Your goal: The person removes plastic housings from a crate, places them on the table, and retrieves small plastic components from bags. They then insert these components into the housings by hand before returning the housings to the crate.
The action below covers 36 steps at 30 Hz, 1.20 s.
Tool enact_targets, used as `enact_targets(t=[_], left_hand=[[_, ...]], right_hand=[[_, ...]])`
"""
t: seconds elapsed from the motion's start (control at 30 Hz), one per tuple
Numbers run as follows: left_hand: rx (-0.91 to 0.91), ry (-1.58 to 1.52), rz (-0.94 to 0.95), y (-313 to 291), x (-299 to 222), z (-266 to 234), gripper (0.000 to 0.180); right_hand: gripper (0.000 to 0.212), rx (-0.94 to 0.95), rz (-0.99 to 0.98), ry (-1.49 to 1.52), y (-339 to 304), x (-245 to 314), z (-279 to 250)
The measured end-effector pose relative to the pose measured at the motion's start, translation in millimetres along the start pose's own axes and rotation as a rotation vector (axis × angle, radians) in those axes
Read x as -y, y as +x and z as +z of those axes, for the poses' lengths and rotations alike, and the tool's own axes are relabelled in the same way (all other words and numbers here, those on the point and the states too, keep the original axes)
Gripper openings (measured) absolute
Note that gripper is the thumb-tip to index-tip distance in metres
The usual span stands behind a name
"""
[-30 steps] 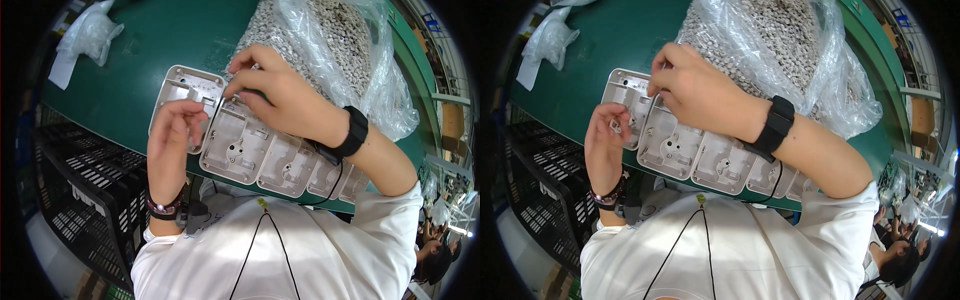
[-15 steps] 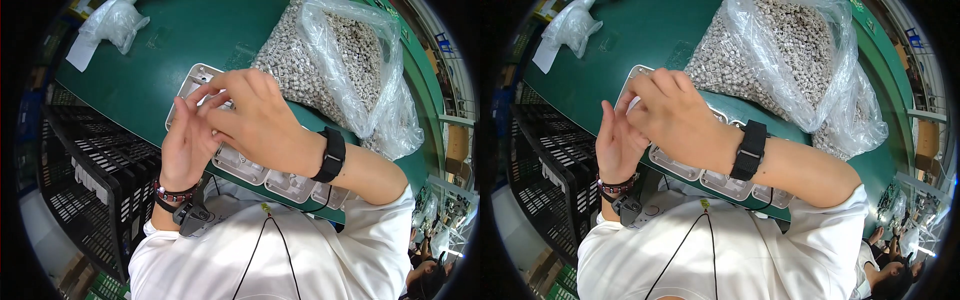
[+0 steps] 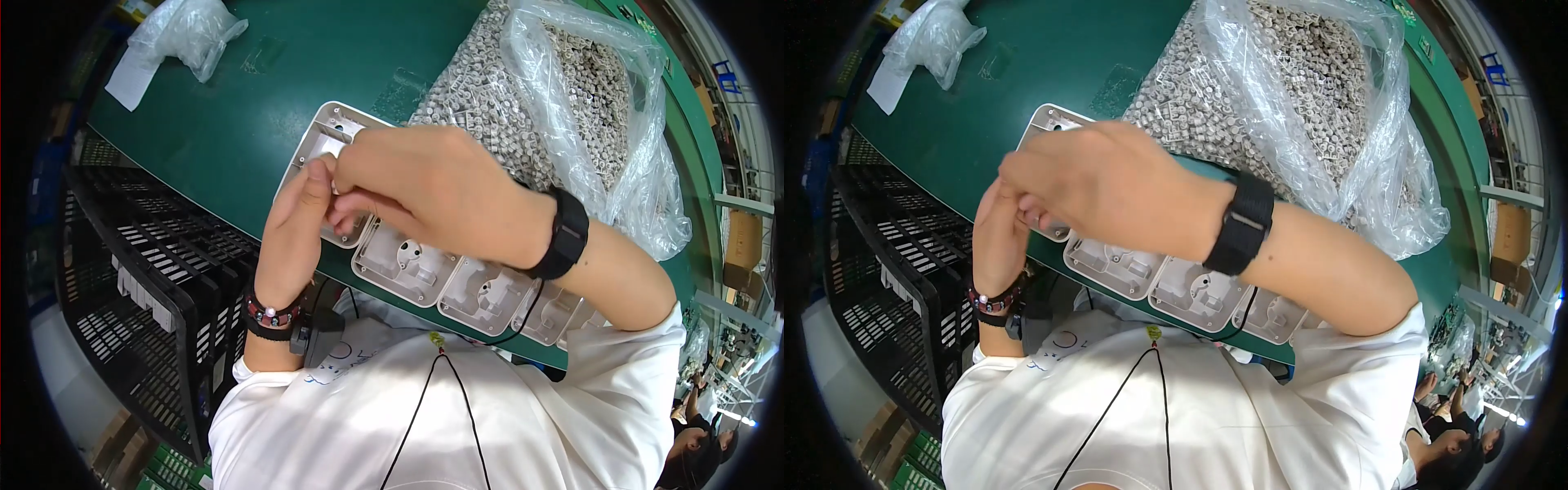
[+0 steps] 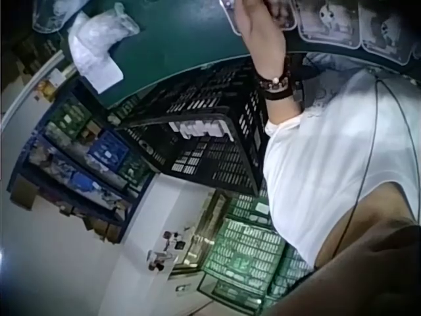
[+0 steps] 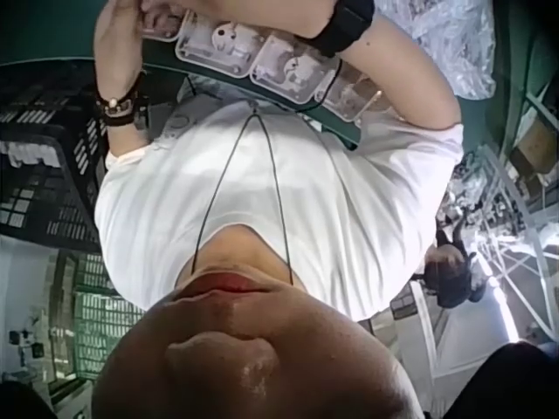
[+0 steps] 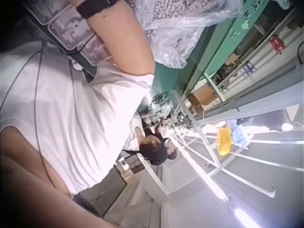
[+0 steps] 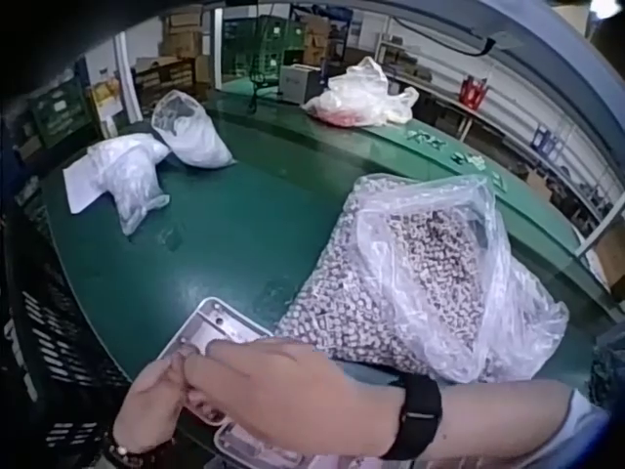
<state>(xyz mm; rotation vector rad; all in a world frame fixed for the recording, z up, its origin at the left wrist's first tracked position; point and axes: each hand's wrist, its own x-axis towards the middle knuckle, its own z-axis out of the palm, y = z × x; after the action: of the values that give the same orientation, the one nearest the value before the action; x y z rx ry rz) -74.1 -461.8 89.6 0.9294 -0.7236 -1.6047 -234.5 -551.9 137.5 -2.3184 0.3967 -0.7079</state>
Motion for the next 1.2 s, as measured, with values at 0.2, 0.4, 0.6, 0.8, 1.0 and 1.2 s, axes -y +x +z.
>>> enact_targets(t=[0.2, 0.4, 0.6, 0.8, 1.0, 1.2], left_hand=[[-0.365, 1.55, 0.531, 19.8, -1.4, -20.4, 0.038], [-0.302, 1.444, 0.322, 16.7, -1.8, -21.6, 0.042], [-0.283, 1.446, 0.293, 19.3, -2.9, -22.7, 0.044], [-0.316, 1.409, 0.258, 15.5, 2.1, -28.2, 0.044], [-0.296, 1.42, 0.243, 16.8, -2.8, -20.9, 0.043], [-0.209, 1.504, 0.274, 20.0, -4.3, -30.9, 0.039]], right_hand=[[0.014, 0.033, -0.19, -0.401, 36.0, -55.2, -16.2], [0.007, 0.214, -0.288, -0.547, 42.3, -80.9, 10.3], [0.011, 0.249, -0.254, -0.633, 41.0, -90.9, 28.2], [0.013, 0.292, -0.106, -0.498, 21.5, -88.5, 24.3], [0.021, 0.049, 0.245, -0.147, 10.0, 2.8, -63.2], [0.029, 0.257, 0.623, -0.573, -92.2, 126.6, -151.2]])
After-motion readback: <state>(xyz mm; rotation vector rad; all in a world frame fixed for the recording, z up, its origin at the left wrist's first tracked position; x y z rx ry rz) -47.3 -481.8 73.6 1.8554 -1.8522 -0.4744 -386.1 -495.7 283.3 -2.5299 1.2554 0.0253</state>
